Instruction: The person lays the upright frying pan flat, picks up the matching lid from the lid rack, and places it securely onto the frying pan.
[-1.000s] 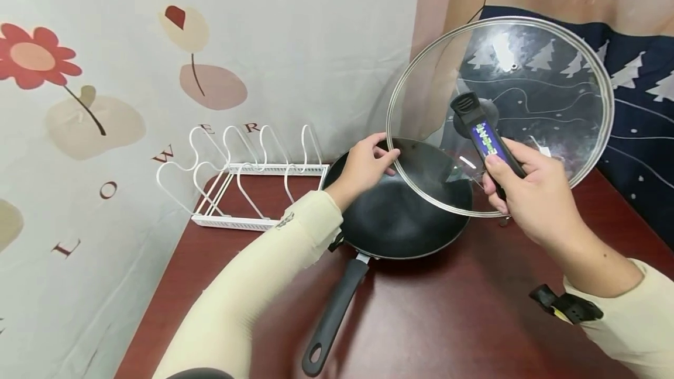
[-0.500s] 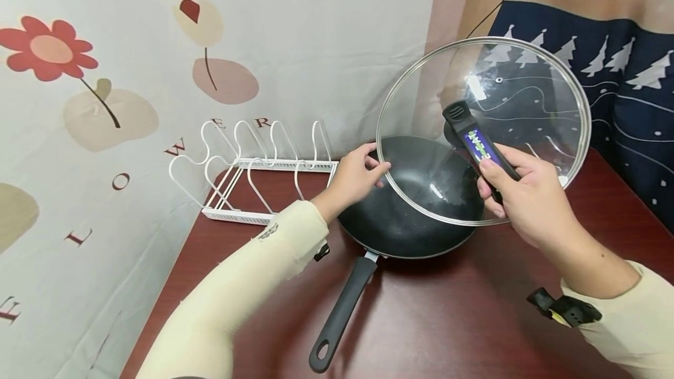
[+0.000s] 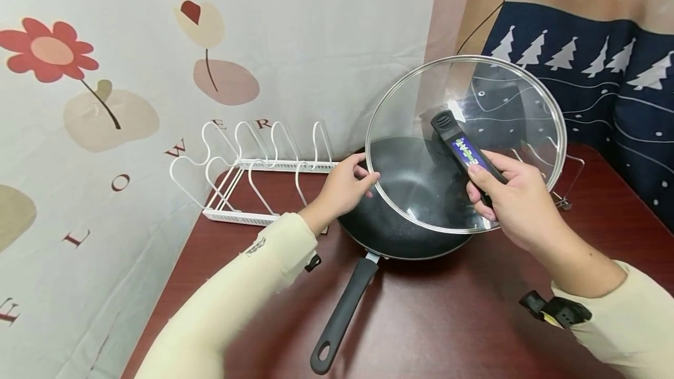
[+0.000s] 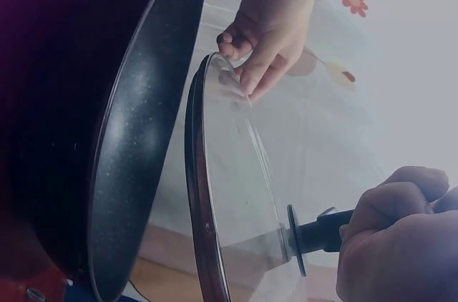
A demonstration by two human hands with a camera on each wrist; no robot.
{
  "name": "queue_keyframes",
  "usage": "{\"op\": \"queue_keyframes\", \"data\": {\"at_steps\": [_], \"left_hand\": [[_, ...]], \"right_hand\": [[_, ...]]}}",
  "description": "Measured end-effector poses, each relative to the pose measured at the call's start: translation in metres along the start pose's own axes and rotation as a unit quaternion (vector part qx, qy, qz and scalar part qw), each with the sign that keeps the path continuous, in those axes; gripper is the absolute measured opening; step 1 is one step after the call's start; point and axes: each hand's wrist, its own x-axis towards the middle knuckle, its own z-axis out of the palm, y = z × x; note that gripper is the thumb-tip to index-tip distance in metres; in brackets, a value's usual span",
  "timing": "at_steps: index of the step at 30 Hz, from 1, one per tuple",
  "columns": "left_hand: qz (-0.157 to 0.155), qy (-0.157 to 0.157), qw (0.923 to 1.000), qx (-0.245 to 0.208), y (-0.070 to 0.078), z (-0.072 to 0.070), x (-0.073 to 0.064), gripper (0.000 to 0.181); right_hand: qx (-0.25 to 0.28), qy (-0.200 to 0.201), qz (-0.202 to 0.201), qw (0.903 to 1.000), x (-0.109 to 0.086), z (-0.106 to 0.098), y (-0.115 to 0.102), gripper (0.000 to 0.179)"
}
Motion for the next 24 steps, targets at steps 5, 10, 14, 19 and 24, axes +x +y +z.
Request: {"op": "queue_keyframes", "data": {"at_steps": [5,10,14,19,24], "left_hand": [[0.0,0.002,1.0,0.0,-0.007,-0.003,-0.008,0.059],[-0.007,0.003,1.0,-0.006,-0.013,-0.006,-0.016,0.061],[-0.009,0.012,0.9998,-0.012,-0.018,-0.009,-0.022,0.06],[-0.011,0.018,0.9997,-0.013,-0.023,-0.012,-0.027,0.059],[-0.016,0.023,0.9993,-0.026,-0.029,-0.014,-0.033,0.059]], "right_hand": [[0.028,-0.016,0.013,0.9994,0.003,0.004,0.003,0.034],[0.041,-0.03,0.019,0.9985,0.004,0.007,0.005,0.032],[0.054,-0.041,0.021,0.9974,0.006,0.011,0.007,0.03],[0.063,-0.048,0.03,0.9964,0.008,0.015,0.009,0.031],[0.066,-0.059,0.042,0.9952,0.01,0.019,0.01,0.032]]}}
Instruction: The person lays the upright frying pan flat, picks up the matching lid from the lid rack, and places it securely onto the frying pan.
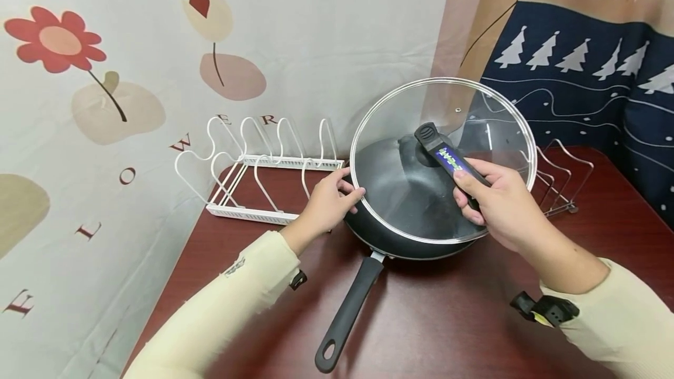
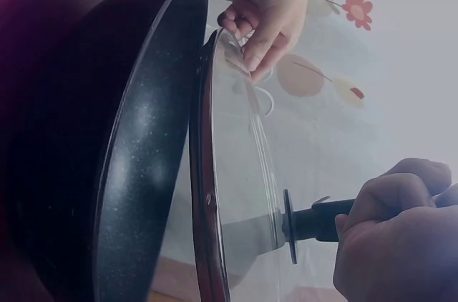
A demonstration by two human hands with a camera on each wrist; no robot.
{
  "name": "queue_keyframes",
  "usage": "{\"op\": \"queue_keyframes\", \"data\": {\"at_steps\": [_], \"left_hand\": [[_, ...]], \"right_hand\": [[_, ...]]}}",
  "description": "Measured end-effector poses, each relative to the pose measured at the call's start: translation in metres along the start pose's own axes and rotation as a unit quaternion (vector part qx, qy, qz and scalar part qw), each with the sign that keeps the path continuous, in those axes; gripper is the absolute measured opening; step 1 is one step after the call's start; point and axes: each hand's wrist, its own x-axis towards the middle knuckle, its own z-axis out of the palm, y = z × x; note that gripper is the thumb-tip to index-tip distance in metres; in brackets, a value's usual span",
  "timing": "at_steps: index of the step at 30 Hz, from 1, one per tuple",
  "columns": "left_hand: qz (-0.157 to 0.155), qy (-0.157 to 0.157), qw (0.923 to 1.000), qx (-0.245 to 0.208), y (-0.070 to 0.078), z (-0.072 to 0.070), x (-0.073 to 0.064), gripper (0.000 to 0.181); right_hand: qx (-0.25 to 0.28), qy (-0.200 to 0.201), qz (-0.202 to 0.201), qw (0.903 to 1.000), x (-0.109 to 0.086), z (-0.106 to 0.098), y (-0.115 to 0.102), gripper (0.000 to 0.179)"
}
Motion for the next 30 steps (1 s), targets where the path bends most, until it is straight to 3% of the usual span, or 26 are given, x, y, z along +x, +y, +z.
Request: {"op": "queue_keyframes", "data": {"at_steps": [16,30], "left_hand": [[-0.024,0.019,0.9992,-0.026,-0.012,-0.003,-0.011,0.061],[-0.035,0.023,0.9989,-0.02,-0.024,-0.003,-0.015,0.06]], "right_hand": [[-0.005,-0.029,0.079,0.9965,0.011,0.004,0.004,0.049],[-0.005,-0.038,0.124,0.9916,0.021,0.008,0.01,0.05]]}}
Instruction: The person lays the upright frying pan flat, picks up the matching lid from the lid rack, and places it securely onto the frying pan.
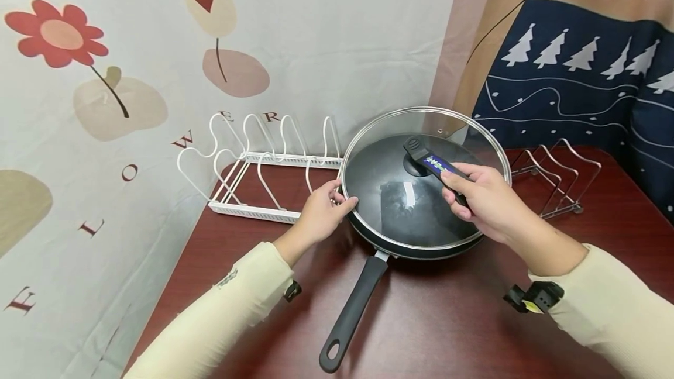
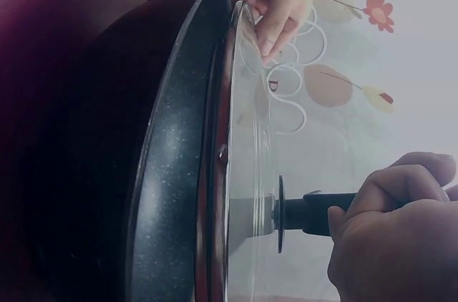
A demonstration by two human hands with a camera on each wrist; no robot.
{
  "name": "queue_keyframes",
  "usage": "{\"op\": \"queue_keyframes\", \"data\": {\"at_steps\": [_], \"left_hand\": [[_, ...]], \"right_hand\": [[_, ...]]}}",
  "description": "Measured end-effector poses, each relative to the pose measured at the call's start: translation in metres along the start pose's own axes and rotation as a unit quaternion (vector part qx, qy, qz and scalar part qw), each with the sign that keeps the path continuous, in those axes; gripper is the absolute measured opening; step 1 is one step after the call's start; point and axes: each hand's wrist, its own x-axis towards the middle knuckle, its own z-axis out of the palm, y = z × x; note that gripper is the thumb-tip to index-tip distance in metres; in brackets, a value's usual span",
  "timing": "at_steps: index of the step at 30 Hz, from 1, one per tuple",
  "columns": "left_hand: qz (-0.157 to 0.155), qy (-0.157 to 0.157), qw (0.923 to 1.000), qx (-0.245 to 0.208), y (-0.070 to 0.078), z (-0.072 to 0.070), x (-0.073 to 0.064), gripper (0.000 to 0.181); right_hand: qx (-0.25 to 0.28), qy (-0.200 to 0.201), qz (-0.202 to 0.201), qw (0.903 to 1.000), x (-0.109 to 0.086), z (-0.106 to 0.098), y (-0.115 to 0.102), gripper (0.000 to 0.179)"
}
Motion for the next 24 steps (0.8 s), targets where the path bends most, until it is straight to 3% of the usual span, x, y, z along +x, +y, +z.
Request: {"op": "queue_keyframes", "data": {"at_steps": [13,24], "left_hand": [[0.013,0.019,0.9985,0.05,-0.007,0.004,-0.001,0.059],[0.024,0.019,0.9974,0.066,-0.01,0.004,-0.004,0.062]], "right_hand": [[0.0,-0.009,0.05,0.9987,0.014,-0.01,0.006,0.05],[0.026,-0.013,0.049,0.9984,0.018,-0.009,0.01,0.044]]}}
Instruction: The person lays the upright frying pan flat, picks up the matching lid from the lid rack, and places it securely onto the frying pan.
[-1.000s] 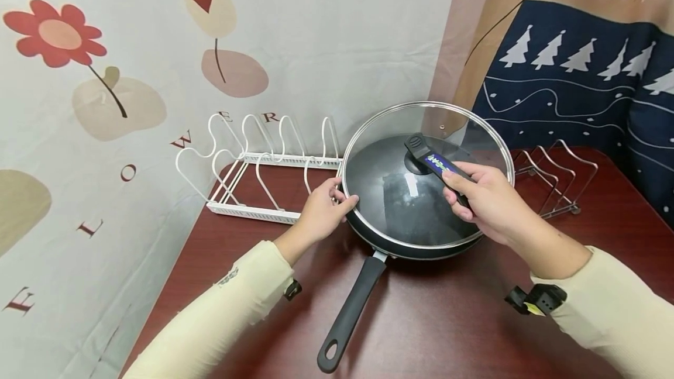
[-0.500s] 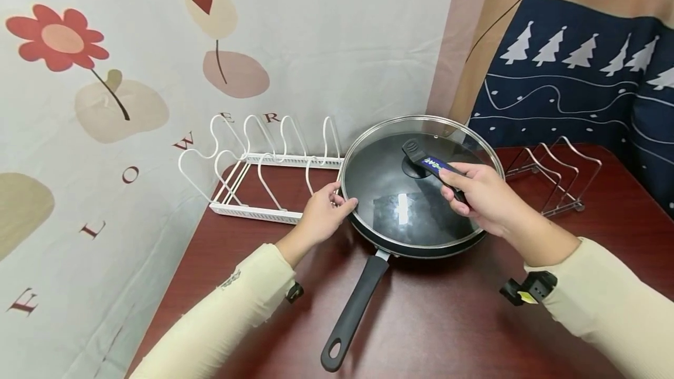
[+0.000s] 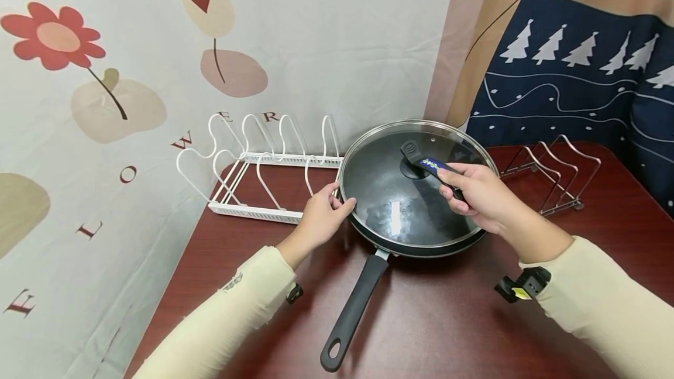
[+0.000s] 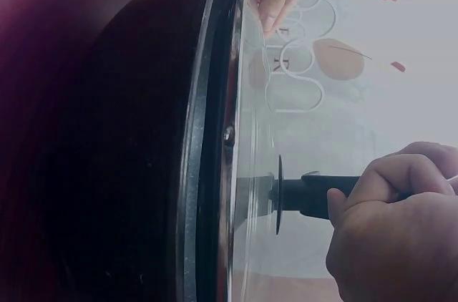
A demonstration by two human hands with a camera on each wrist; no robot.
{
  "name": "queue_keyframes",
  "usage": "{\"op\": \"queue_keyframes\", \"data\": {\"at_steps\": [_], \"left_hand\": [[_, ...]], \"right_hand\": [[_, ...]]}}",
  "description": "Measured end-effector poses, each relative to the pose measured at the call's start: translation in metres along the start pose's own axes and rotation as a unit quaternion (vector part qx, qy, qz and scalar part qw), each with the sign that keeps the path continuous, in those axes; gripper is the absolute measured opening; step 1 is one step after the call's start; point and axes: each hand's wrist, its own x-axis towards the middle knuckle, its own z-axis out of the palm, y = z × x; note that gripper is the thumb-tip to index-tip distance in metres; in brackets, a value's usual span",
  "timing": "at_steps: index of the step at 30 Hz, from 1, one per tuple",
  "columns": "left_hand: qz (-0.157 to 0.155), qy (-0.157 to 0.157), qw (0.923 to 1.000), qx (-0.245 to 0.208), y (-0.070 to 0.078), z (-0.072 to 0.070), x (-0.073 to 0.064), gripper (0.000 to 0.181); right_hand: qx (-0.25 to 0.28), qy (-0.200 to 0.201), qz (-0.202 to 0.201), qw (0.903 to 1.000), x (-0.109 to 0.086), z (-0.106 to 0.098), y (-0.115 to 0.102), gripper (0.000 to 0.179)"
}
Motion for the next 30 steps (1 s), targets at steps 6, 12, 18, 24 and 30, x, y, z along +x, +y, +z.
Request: {"op": "queue_keyframes", "data": {"at_steps": [6,12,18,24,30], "left_hand": [[-0.009,0.006,0.9998,0.014,-0.002,0.001,-0.004,0.061],[-0.016,-0.018,0.9994,0.027,-0.005,0.003,-0.006,0.066],[-0.025,-0.03,0.9989,0.025,-0.009,0.005,-0.006,0.069],[-0.033,-0.029,0.9988,0.024,-0.011,0.006,-0.008,0.069],[-0.031,-0.028,0.999,0.016,-0.01,0.006,-0.009,0.07]], "right_hand": [[0.008,0.0,0.006,0.9999,0.0,0.002,0.002,0.041],[0.013,0.005,-0.004,0.9999,0.001,0.003,0.006,0.033],[0.021,0.012,-0.003,0.9997,0.003,0.004,0.01,0.029],[0.021,0.008,0.003,0.9997,0.004,0.004,0.012,0.029],[0.018,0.012,0.005,0.9998,0.002,0.005,0.01,0.028]]}}
